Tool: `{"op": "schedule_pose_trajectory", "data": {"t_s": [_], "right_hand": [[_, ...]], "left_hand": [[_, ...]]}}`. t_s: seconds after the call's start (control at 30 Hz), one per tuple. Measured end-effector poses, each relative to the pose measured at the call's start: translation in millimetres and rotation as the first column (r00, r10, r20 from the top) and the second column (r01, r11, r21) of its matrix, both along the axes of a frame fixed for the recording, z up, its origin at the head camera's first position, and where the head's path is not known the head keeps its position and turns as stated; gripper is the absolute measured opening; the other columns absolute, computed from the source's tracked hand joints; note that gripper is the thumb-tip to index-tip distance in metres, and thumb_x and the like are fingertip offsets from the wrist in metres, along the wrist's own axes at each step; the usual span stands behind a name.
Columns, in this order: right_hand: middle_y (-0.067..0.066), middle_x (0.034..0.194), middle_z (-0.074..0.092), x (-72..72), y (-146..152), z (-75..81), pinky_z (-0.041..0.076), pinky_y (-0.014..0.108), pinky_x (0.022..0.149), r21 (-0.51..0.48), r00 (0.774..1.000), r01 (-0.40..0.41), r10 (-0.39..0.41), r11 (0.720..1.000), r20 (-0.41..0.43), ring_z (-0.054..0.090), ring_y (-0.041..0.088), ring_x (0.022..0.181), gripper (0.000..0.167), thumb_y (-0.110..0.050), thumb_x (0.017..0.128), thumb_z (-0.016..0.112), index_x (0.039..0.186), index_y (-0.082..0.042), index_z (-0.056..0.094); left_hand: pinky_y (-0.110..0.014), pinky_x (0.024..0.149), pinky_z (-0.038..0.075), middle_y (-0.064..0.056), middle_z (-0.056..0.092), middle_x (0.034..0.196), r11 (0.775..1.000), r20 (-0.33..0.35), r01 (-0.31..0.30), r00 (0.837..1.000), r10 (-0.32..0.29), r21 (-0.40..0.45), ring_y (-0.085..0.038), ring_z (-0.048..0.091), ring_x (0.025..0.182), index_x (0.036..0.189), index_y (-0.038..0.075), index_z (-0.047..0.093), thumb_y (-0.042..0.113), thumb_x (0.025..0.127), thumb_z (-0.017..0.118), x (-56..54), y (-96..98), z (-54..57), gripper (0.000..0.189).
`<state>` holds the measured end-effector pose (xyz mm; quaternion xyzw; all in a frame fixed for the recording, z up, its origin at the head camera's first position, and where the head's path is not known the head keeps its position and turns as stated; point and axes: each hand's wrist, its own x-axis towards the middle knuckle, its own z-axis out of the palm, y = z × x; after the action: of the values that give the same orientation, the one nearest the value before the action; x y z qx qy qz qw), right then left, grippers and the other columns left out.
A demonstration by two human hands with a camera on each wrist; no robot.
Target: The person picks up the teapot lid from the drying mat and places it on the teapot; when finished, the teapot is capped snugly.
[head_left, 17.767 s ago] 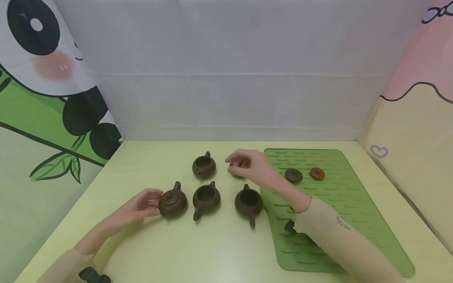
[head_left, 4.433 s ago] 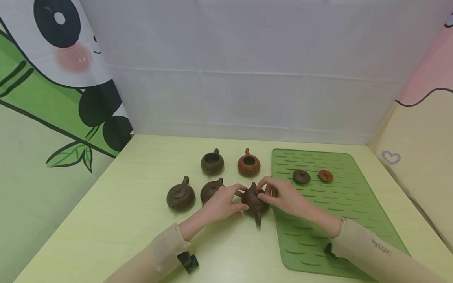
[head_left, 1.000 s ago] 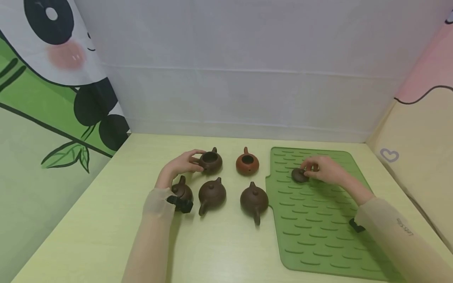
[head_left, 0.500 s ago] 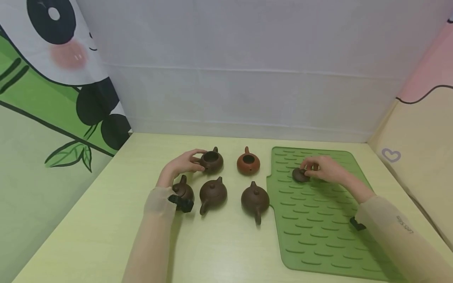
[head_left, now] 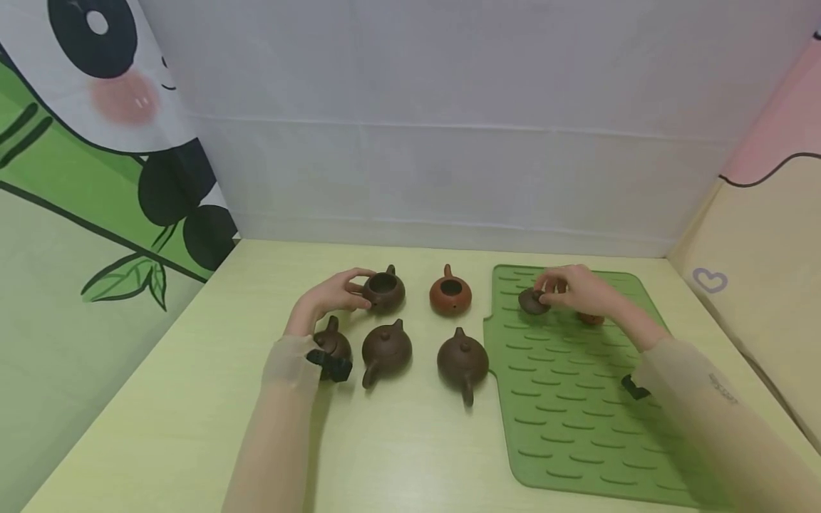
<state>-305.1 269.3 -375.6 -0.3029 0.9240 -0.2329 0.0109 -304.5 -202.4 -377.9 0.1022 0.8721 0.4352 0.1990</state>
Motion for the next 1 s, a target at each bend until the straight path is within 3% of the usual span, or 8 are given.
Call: {"op": "schedule_pose_trajectory", "data": {"t_s": [0.4,0.67,0.77,0.87,1.0], "right_hand": [[0.009,0.080,0.065,-21.5,-56,36.0,0.044,0.033,0.066,-0.088,1.000,-0.009,0.011,0.996,0.025,0.055,0.018,0.069,0.013,-0.018,0.094,0.066,0.106,-0.014,0.064],[0.003,0.076,0.060,-35.7,-105,49.6,0.042,0.032,0.066,-0.148,0.997,-0.016,0.028,0.989,0.074,0.050,0.018,0.068,0.013,-0.022,0.093,0.066,0.105,-0.018,0.065],[0.003,0.077,0.062,-40.9,-121,52.1,0.042,0.032,0.067,-0.189,0.994,-0.022,0.042,0.982,0.102,0.052,0.019,0.070,0.013,-0.021,0.093,0.066,0.105,-0.017,0.065],[0.004,0.079,0.065,-47.1,-137,53.7,0.044,0.032,0.070,-0.221,0.991,-0.028,0.056,0.975,0.119,0.056,0.022,0.074,0.013,-0.021,0.093,0.066,0.105,-0.016,0.065],[0.005,0.081,0.067,-53.5,-158,57.7,0.045,0.032,0.074,-0.241,0.990,-0.041,0.072,0.970,0.122,0.060,0.022,0.078,0.014,-0.021,0.093,0.067,0.105,-0.014,0.065]], "left_hand": [[-0.051,0.111,0.042,-0.026,0.039,0.154,1.000,0.007,-0.020,1.000,0.020,0.010,-0.041,0.042,0.141,0.154,0.016,0.031,0.009,0.094,0.065,2.1,-0.8,0.3,0.070],[-0.051,0.110,0.042,-0.027,0.041,0.153,0.999,0.007,-0.017,1.000,0.017,0.028,-0.040,0.043,0.141,0.154,0.017,0.033,0.009,0.093,0.066,0.3,-2.8,-3.0,0.070],[-0.044,0.103,0.048,-0.027,0.043,0.151,0.999,-0.001,-0.013,1.000,0.013,0.037,-0.037,0.051,0.134,0.153,0.017,0.035,0.009,0.092,0.067,-2.3,-5.0,-6.4,0.070],[-0.032,0.087,0.050,-0.026,0.046,0.149,0.997,0.008,-0.024,1.000,0.024,0.071,-0.025,0.059,0.115,0.152,0.019,0.037,0.007,0.091,0.067,-4.8,-7.4,-10.0,0.069],[-0.024,0.074,0.047,-0.025,0.047,0.148,0.993,0.028,-0.037,0.999,0.034,0.115,-0.011,0.058,0.096,0.152,0.020,0.039,0.005,0.090,0.067,-7.3,-10.6,-13.1,0.070]]}}
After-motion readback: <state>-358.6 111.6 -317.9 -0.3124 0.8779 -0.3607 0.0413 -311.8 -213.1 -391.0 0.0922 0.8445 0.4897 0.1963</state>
